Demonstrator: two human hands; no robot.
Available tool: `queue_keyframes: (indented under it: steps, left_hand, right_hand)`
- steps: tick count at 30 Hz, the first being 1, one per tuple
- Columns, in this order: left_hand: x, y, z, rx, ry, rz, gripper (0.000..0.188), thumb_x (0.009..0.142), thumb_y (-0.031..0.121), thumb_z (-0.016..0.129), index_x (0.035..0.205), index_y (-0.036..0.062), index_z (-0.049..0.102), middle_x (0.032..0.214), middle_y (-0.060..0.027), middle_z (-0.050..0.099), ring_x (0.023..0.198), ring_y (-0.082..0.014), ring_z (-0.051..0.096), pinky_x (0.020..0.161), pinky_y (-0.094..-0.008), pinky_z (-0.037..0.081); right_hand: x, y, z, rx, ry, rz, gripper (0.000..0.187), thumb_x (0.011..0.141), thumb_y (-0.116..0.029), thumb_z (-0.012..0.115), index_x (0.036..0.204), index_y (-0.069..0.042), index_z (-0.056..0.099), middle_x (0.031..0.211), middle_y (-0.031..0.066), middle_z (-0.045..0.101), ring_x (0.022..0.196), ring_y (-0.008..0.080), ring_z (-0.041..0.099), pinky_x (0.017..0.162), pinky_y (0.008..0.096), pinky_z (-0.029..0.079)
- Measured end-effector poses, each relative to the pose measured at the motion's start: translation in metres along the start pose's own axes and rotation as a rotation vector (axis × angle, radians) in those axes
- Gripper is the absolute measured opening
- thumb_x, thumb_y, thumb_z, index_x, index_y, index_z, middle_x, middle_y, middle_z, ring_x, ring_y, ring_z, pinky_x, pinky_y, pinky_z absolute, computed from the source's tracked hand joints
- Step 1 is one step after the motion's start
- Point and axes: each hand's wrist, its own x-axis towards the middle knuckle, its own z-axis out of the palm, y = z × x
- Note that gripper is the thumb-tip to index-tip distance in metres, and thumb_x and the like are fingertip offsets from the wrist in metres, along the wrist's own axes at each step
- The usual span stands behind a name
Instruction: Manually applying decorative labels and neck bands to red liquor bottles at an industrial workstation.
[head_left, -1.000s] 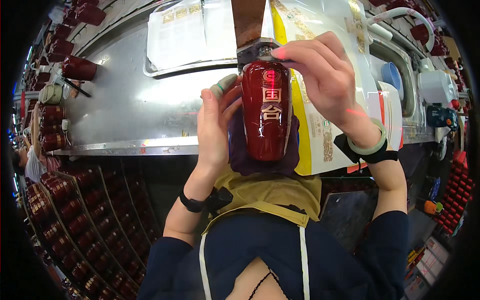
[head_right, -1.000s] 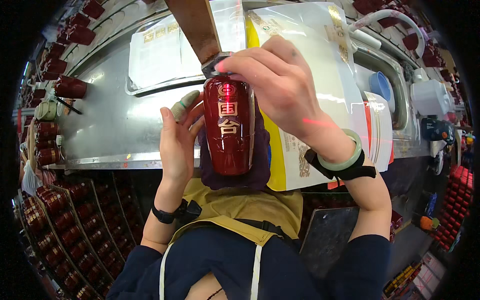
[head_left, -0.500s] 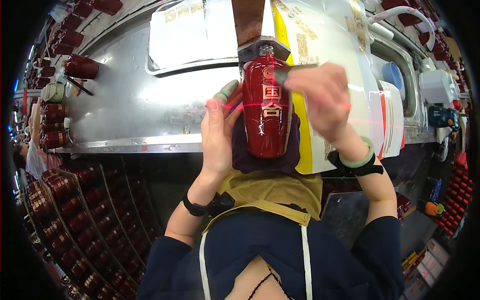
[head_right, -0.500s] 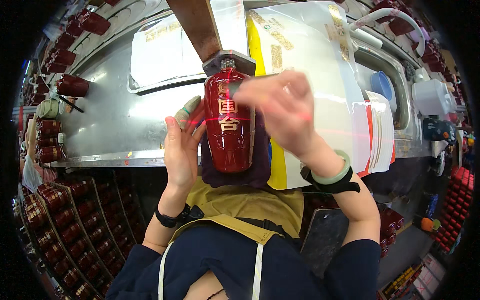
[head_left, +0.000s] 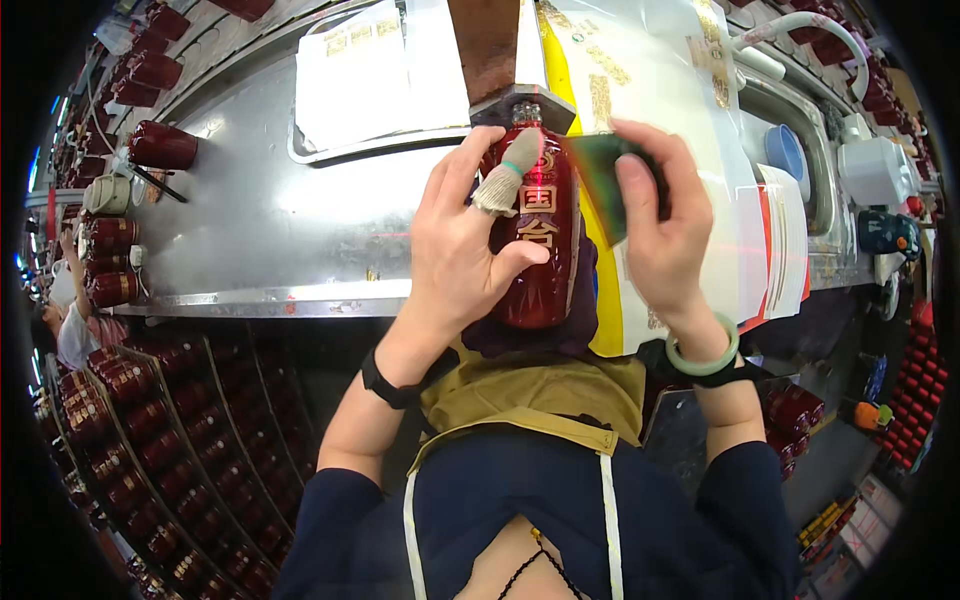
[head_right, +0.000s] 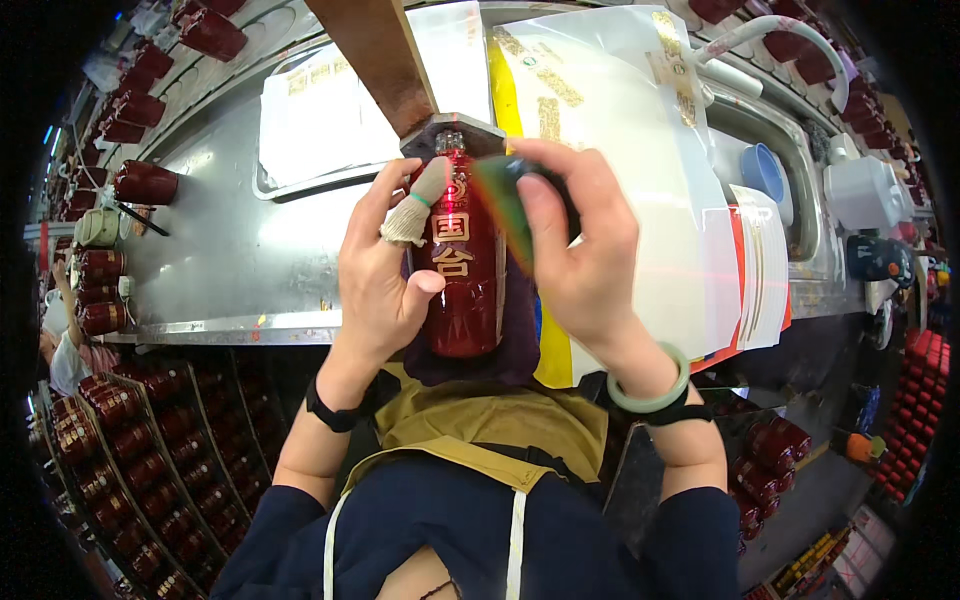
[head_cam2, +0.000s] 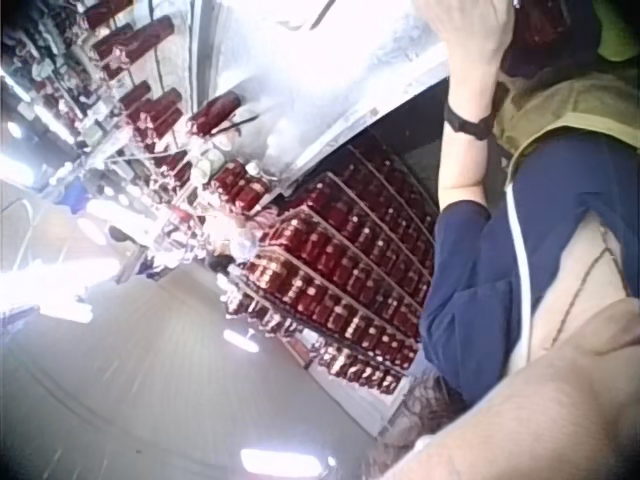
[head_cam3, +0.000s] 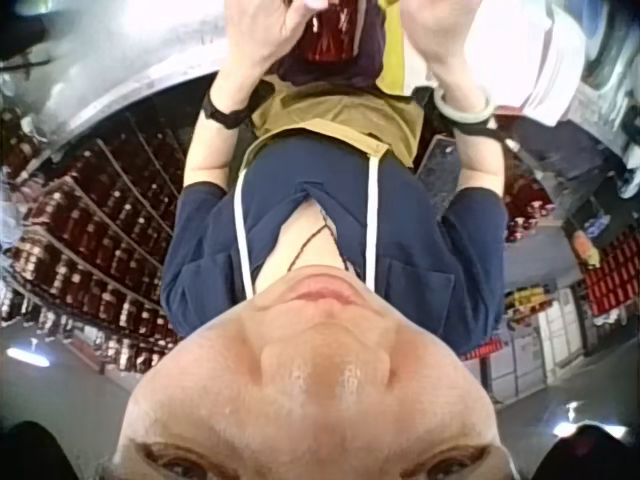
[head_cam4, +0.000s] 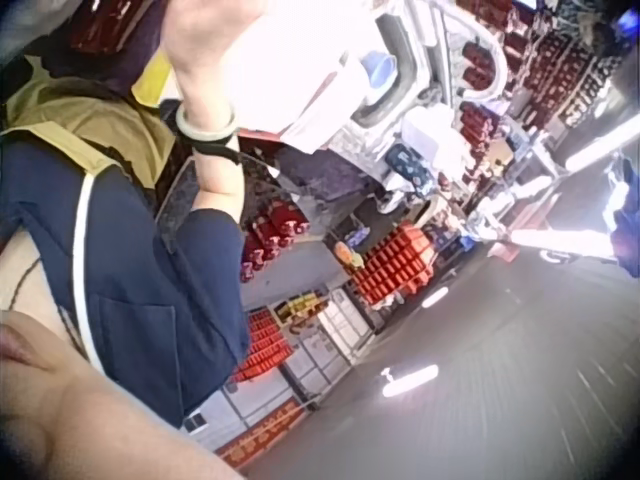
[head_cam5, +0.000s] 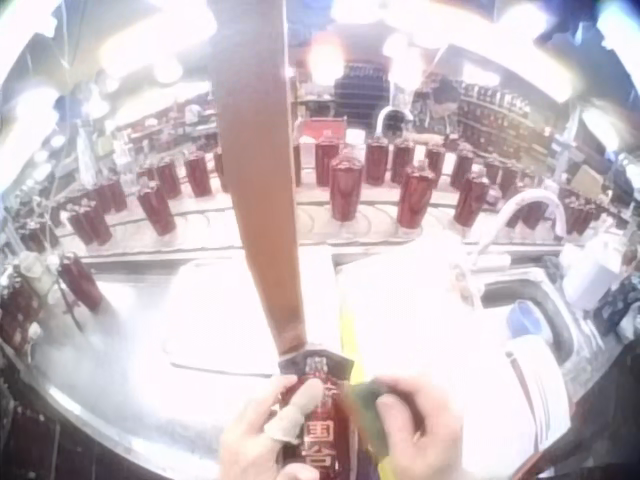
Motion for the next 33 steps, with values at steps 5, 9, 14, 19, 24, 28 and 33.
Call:
queue_keyframes:
  steps: [5,9,14,19,24,28,33]
  left_hand:
    - [-0.010,0.008,0.007,-0.124,0.089,-0.078,0.094,0.089,0.075,0.051,0.136,-0.0070,0.057,0.148,-0.0246,0.049,0.129,-0.0438,0.053,0.106,-0.0480,0.044]
    - [-0.006,0.005,0.005,-0.106,0.079,-0.066,0.094,0.087,0.076,0.053,0.139,-0.0022,0.058,0.146,-0.0247,0.049,0.126,-0.0428,0.055,0.105,-0.0482,0.046]
    - [0.011,0.007,-0.011,-0.032,-0.027,-0.008,0.070,0.085,0.055,0.073,0.136,0.0087,0.064,0.133,-0.0194,0.054,0.113,-0.0377,0.060,0.099,-0.0442,0.049]
    - [0.002,0.008,0.007,-0.907,0.124,-0.505,0.048,0.100,0.019,0.066,0.143,0.0003,0.052,0.131,-0.0112,0.058,0.116,-0.0205,0.060,0.100,-0.0345,0.050]
    - [0.006,0.021,0.015,-1.105,0.134,-0.694,0.051,0.103,0.015,0.063,0.148,0.0035,0.044,0.135,-0.0091,0.059,0.121,-0.0162,0.058,0.104,-0.0324,0.049]
    - [0.006,0.020,0.011,-1.156,0.128,-0.701,0.052,0.103,0.013,0.062,0.150,0.0044,0.043,0.136,-0.0097,0.059,0.122,-0.0162,0.058,0.105,-0.0329,0.048]
    - [0.003,0.018,0.009,-1.260,0.122,-0.712,0.051,0.108,0.020,0.051,0.154,0.0024,0.037,0.146,-0.0128,0.052,0.131,-0.0188,0.052,0.113,-0.0363,0.041]
  right_hand:
    - [0.004,0.009,0.013,-0.122,-0.049,-0.073,0.022,0.093,0.000,0.064,0.114,-0.004,0.069,0.089,0.0139,0.064,0.078,0.0301,0.063,0.071,0.0371,0.050]
    - [0.034,0.016,0.000,-0.269,0.011,-0.098,0.022,0.094,-0.002,0.064,0.115,-0.006,0.070,0.084,0.0131,0.062,0.074,0.0286,0.063,0.069,0.0368,0.050]
    - [0.030,0.016,-0.004,-0.192,0.042,-0.061,0.021,0.096,-0.004,0.063,0.116,-0.004,0.070,0.093,0.0132,0.067,0.081,0.0258,0.066,0.075,0.0341,0.052]
    - [0.013,0.007,-0.005,0.015,0.032,0.162,0.021,0.098,-0.004,0.062,0.118,0.000,0.068,0.100,0.0110,0.070,0.090,0.0180,0.067,0.082,0.0305,0.053]
    - [-0.002,-0.016,0.008,0.151,-0.035,0.200,0.021,0.096,-0.001,0.064,0.117,0.001,0.068,0.103,0.0108,0.070,0.094,0.0175,0.069,0.081,0.0285,0.053]
    - [0.020,-0.006,0.011,-0.143,-0.143,-0.046,0.023,0.091,0.003,0.066,0.112,-0.005,0.071,0.092,0.0125,0.068,0.081,0.0272,0.067,0.073,0.0342,0.053]
    - [0.068,0.010,0.007,-0.459,-0.082,-0.588,0.032,0.077,-0.003,0.068,0.108,-0.009,0.074,0.091,0.0031,0.070,0.078,0.0224,0.063,0.069,0.0345,0.050]
